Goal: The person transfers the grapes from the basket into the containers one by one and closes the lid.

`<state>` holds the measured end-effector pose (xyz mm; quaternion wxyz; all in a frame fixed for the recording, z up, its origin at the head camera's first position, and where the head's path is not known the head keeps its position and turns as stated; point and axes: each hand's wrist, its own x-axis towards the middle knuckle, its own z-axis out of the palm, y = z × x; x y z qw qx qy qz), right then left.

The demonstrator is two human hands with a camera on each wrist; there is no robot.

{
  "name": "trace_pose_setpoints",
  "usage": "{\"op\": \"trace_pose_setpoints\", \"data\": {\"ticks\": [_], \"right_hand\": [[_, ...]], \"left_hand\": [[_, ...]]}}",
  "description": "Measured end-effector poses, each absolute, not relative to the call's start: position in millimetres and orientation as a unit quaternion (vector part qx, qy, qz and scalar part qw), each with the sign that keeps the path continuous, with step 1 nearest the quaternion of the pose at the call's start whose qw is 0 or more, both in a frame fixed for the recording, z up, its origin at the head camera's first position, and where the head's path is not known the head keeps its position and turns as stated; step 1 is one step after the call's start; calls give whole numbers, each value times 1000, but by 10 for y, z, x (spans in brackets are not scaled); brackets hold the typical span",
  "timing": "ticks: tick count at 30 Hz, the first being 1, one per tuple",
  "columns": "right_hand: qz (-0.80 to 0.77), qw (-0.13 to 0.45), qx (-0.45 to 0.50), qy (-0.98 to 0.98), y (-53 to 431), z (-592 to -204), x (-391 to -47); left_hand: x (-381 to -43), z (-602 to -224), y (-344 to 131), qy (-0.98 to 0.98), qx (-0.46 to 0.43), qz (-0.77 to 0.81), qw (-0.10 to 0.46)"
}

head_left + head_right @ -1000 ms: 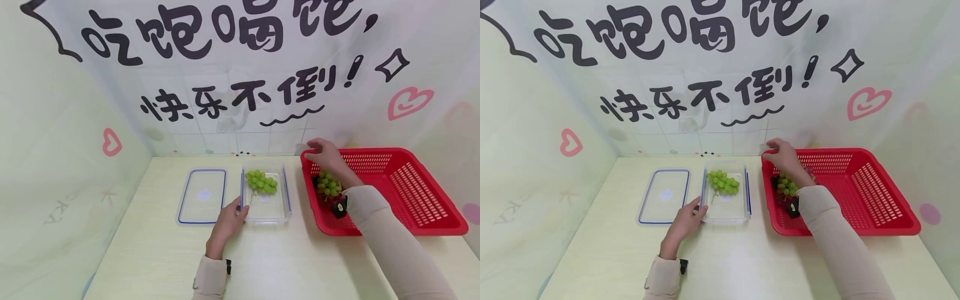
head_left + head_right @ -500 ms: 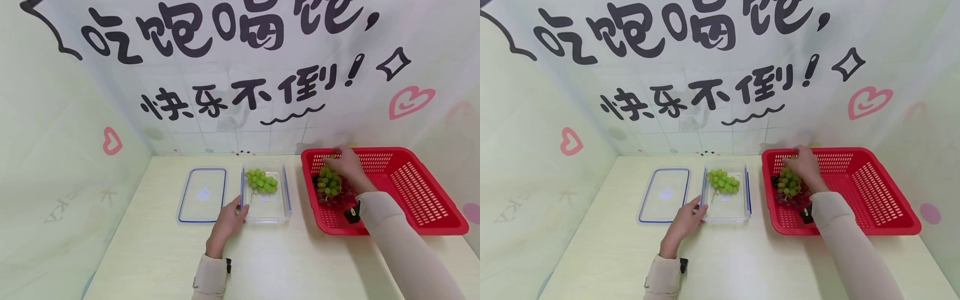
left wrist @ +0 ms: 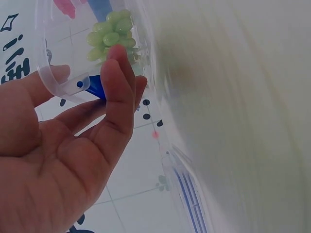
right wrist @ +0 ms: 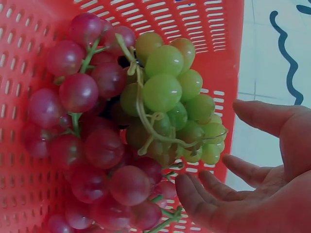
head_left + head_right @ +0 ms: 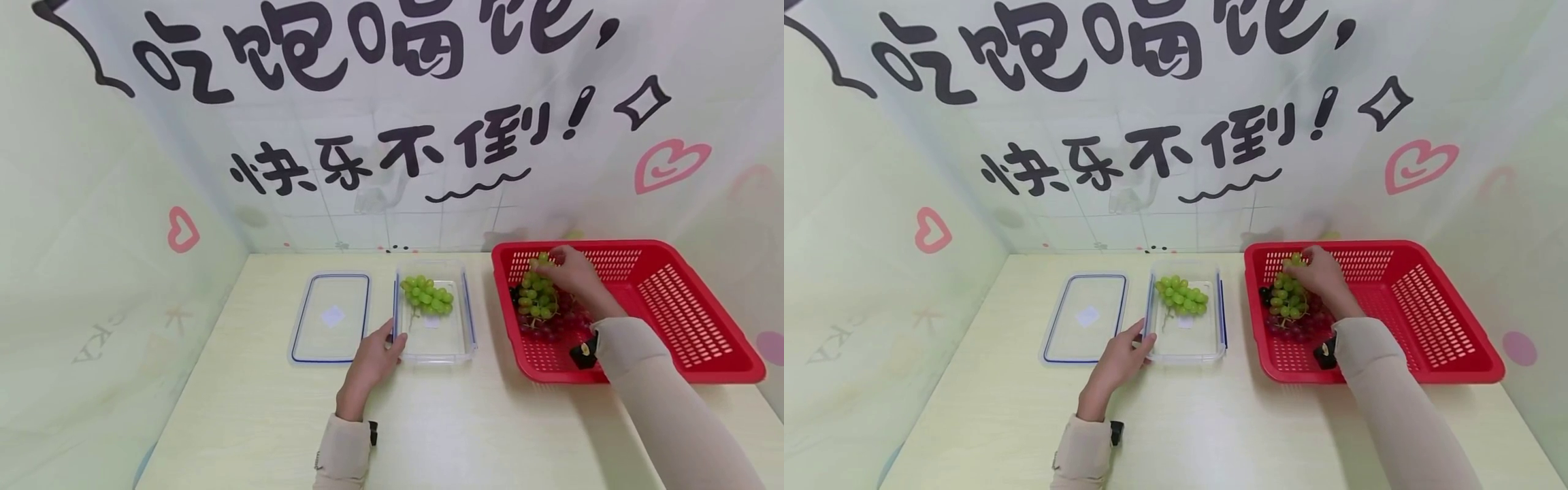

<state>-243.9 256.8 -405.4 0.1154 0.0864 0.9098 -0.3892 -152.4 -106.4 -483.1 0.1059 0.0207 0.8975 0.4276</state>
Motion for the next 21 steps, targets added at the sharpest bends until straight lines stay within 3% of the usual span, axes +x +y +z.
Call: {"op": "trace_pose_setpoints", "data": {"ticks": [11, 21], "right_hand": [[-429, 162, 87, 885, 2570, -4177, -2453], [-446, 138, 89, 880, 2490, -4265, -2461]], "left_hand": [[-1520, -4832, -1065, 897, 20, 428, 108], [-1521, -4837, -1071, 898, 19, 425, 110]]}}
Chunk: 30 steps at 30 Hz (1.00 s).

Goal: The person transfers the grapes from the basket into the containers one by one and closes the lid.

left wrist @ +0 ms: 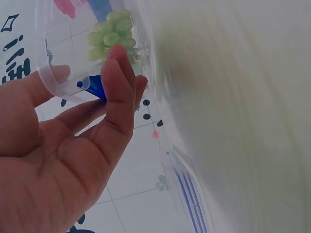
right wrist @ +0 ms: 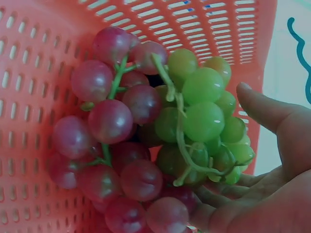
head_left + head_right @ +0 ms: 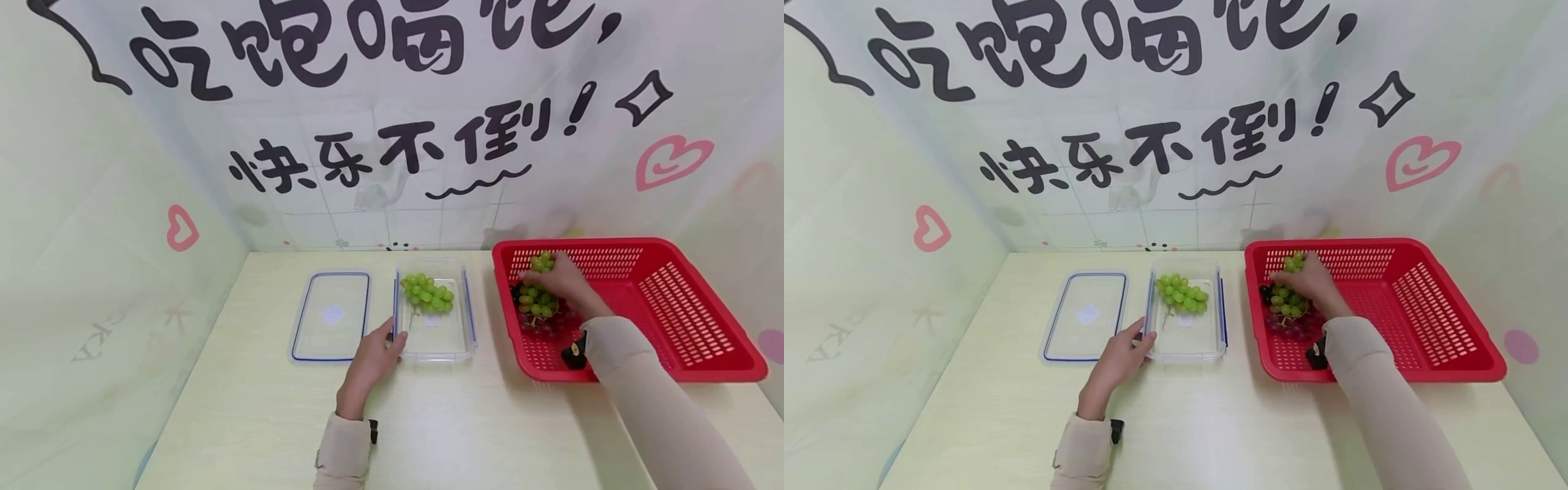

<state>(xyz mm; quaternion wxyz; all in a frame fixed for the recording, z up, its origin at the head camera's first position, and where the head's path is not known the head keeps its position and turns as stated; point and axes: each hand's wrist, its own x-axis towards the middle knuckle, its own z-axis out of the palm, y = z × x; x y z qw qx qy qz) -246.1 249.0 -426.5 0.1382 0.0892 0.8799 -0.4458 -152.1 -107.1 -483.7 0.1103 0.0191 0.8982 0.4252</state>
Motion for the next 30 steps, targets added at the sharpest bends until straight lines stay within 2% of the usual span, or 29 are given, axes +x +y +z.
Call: {"op": "trace_pose_setpoints", "data": {"ticks": [10, 30], "right_hand": [[-445, 133, 121, 877, 2495, -4308, -2474], [-439, 89, 117, 886, 2518, -4267, -2471]], "left_hand": [[-1523, -4825, -1075, 896, 19, 430, 112], [-1519, -4797, -1086, 896, 19, 428, 117]]}}
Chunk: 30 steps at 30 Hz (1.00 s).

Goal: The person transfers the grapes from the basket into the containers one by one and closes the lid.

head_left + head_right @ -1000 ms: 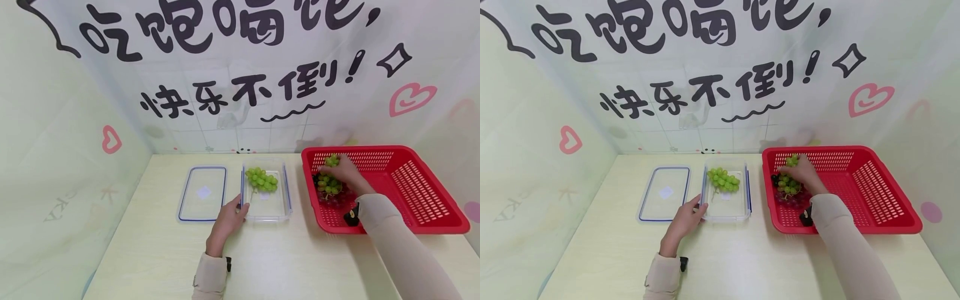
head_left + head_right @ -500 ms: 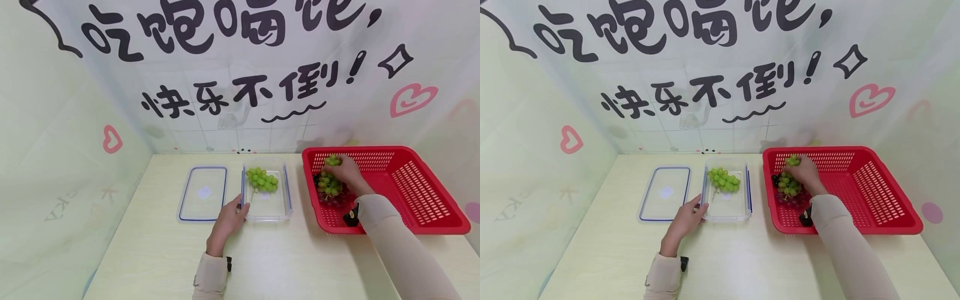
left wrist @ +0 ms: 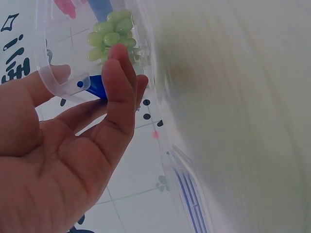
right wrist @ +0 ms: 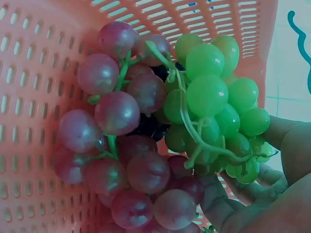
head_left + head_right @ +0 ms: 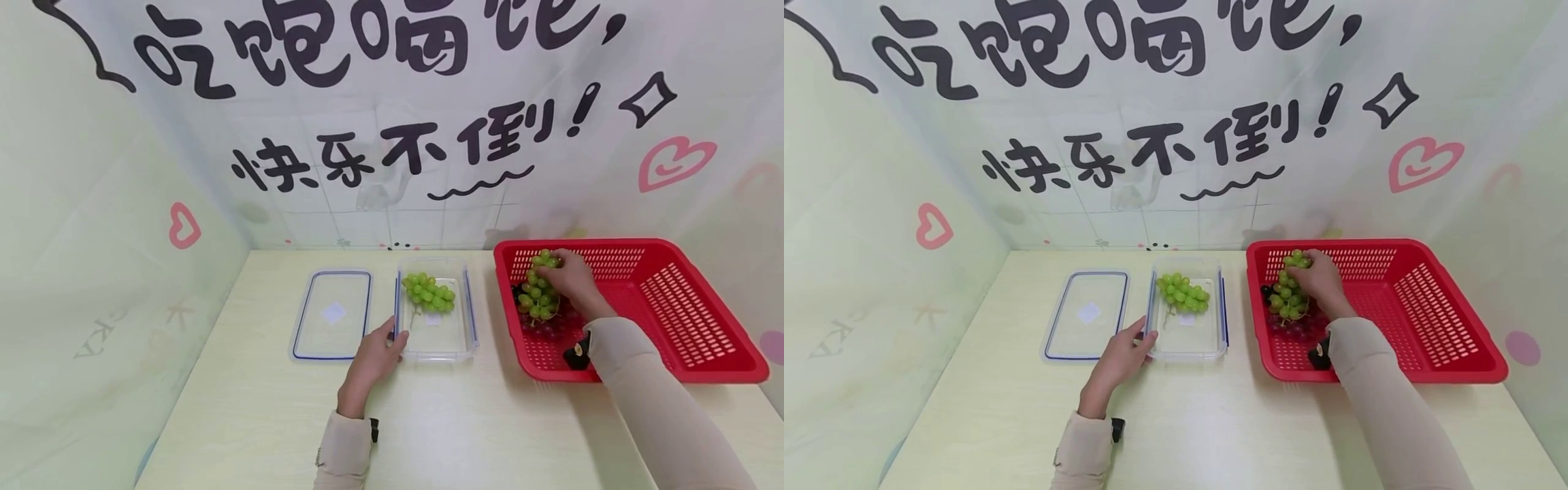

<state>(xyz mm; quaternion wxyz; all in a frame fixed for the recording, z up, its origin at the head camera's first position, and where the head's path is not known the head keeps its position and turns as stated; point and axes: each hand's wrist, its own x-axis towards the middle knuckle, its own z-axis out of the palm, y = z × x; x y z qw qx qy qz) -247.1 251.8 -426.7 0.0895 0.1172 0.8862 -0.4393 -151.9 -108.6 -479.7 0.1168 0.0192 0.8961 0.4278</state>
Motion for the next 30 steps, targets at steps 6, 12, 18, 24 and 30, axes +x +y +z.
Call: {"op": "trace_pose_setpoints", "data": {"ticks": [6, 12, 18, 24, 30], "right_hand": [[-443, 71, 114, 886, 2551, -4247, -2467], [-454, 66, 117, 881, 2552, -4200, -2468], [-462, 59, 122, 876, 2541, -4133, -2472], [-467, 43, 120, 875, 2510, -4049, -2475], [-489, 27, 125, 863, 2472, -3929, -2462]], "left_hand": [[-1521, -4799, -1091, 895, 17, 430, 122], [-1524, -4794, -1091, 894, 18, 431, 120], [-1518, -4780, -1089, 896, 18, 428, 119], [-1512, -4778, -1089, 896, 14, 427, 121], [-1519, -4812, -1095, 897, 14, 425, 121]]}}
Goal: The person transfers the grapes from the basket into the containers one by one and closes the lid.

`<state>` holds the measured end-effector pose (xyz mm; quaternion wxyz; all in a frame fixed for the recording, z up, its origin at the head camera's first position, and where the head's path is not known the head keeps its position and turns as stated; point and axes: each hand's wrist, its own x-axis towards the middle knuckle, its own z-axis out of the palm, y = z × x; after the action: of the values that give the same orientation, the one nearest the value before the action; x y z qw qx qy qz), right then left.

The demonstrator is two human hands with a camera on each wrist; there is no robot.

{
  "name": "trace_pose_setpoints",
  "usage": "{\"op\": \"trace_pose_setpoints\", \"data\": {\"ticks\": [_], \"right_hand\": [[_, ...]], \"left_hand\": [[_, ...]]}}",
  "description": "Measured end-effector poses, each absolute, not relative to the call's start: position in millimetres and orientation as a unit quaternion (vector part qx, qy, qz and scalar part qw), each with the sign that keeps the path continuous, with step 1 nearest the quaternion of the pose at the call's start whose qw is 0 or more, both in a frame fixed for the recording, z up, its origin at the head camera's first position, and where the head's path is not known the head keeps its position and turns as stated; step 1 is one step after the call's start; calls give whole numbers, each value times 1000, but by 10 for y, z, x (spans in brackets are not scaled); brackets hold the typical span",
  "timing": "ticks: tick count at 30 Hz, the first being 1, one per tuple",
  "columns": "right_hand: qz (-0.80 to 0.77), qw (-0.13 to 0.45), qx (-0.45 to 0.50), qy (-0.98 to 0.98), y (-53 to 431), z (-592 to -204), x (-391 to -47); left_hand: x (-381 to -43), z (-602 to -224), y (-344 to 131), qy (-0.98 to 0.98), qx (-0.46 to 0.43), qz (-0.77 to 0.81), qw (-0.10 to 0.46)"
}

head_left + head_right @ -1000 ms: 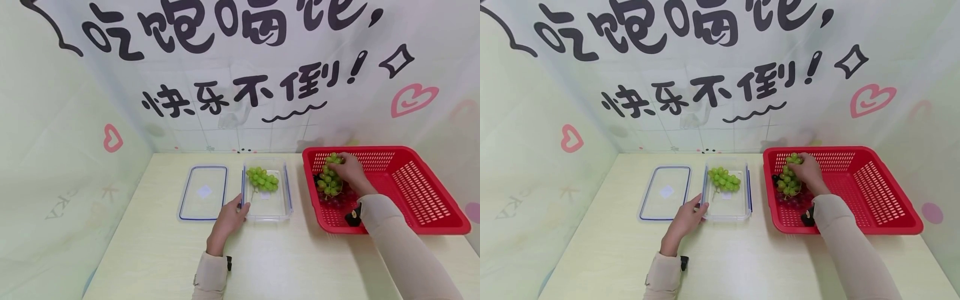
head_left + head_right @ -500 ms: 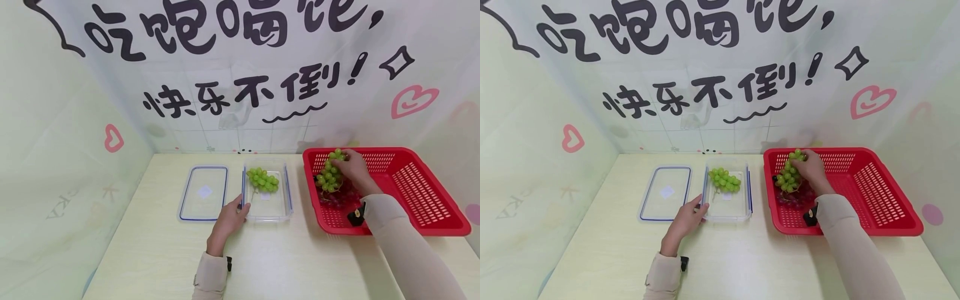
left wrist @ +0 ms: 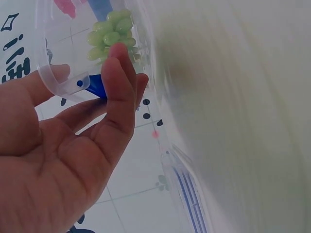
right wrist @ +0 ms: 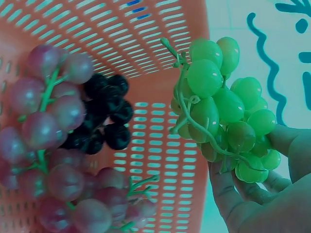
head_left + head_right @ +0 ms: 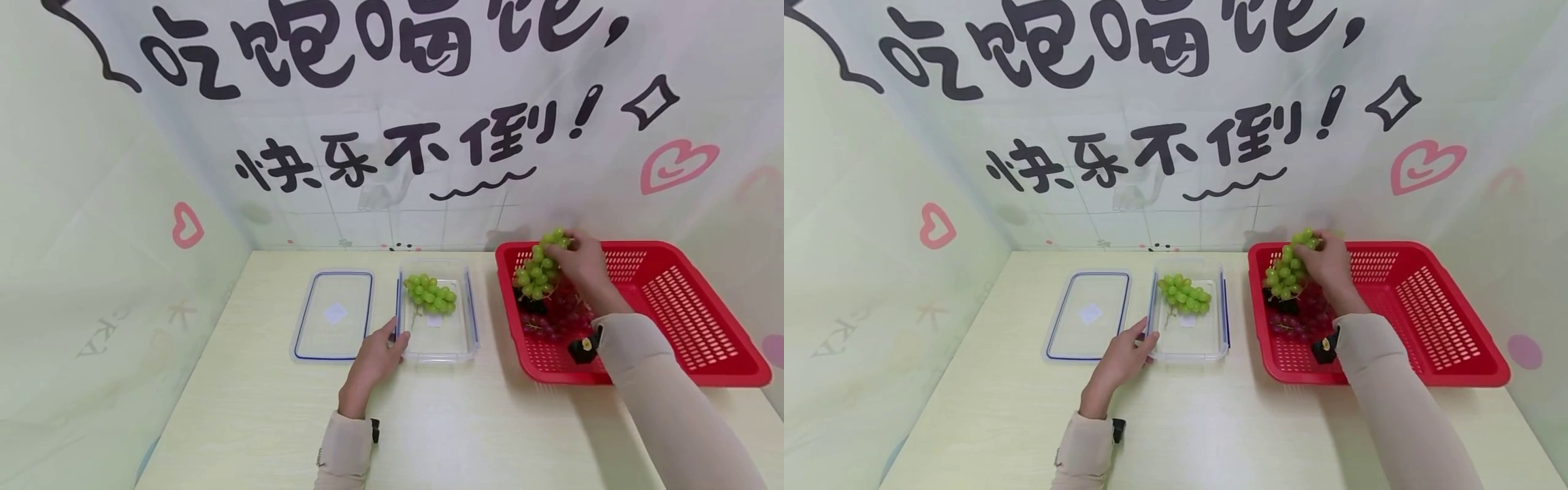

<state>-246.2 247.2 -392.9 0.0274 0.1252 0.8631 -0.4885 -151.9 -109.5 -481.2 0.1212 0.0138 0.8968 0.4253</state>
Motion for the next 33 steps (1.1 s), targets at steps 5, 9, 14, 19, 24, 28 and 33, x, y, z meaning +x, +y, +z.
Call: {"op": "trace_pose_setpoints", "data": {"ticks": [5, 9, 14, 19, 24, 28, 33], "right_hand": [[-495, 15, 131, 859, 2434, -3823, -2461], [-498, 7, 121, 859, 2404, -3753, -2464], [-506, 6, 112, 855, 2351, -3688, -2483], [-500, 7, 103, 860, 2267, -3617, -2492], [-511, 5, 100, 854, 2191, -3562, -2509], [-525, 1, 95, 845, 2138, -3550, -2527], [-534, 2, 83, 841, 2084, -3553, -2543]], "left_hand": [[-1520, -4821, -1093, 897, 12, 426, 121], [-1521, -4819, -1092, 897, 14, 426, 119], [-1522, -4823, -1095, 897, 13, 425, 121], [-1521, -4829, -1096, 897, 11, 425, 122], [-1526, -4826, -1091, 896, 11, 427, 121], [-1527, -4817, -1089, 897, 14, 426, 119], [-1527, -4808, -1087, 897, 14, 426, 118]]}}
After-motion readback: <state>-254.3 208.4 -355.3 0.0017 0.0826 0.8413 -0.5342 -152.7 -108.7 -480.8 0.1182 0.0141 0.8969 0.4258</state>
